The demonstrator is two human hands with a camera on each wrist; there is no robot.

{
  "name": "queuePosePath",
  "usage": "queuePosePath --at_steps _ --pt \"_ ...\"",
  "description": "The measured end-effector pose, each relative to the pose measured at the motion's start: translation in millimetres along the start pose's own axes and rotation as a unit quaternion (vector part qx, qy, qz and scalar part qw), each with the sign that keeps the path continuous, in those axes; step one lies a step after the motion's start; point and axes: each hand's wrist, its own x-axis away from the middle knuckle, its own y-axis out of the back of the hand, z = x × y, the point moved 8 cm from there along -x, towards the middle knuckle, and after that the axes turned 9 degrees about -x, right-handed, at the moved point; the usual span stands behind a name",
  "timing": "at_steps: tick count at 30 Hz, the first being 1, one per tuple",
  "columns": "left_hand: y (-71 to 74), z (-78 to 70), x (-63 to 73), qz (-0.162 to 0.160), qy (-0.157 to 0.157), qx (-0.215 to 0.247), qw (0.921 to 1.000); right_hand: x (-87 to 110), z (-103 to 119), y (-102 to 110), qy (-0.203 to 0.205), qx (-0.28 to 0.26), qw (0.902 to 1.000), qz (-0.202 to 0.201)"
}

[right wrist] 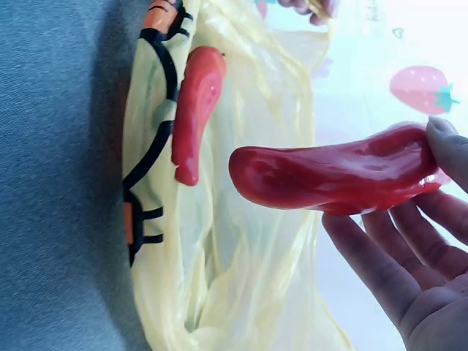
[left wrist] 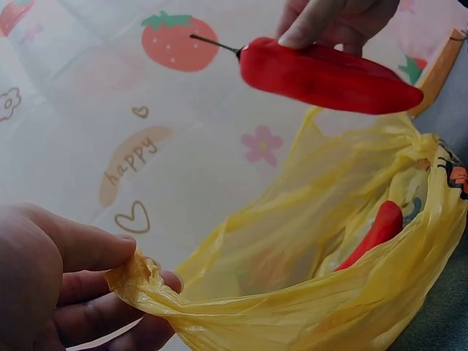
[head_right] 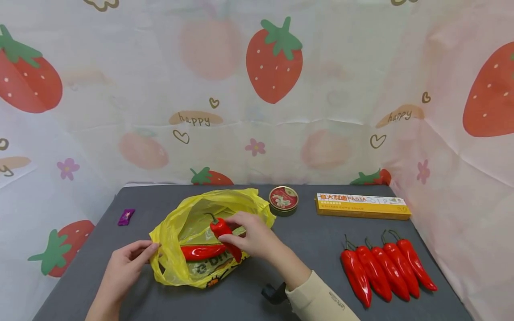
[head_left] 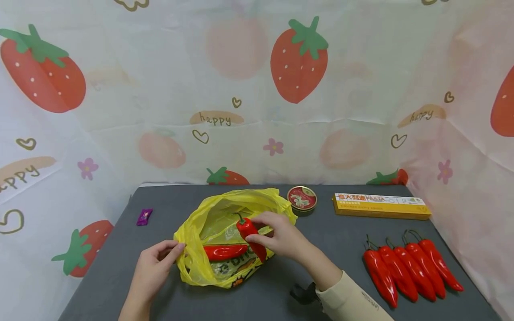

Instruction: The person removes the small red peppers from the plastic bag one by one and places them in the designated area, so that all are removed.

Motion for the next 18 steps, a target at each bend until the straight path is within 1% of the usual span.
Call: queuePosePath --at_steps 3,10,18 --pt "-0.2 0.9 0.3 -0.001 0.002 -0.003 1.0 6.8 -2.2 2.6 -0.005 -0.007 0.9999 -0.006" --pt "-1.7 2.3 0.1 0.0 0.001 -0.003 1.0 23.1 1.1 14.5 -0.028 -0.038 0.9984 -0.031" --pt "-1.9 1.4 -0.9 -0.003 -0.006 -0.001 1.0 42.6 -4.4 31.2 -0.08 -0.051 0.9938 -0.058"
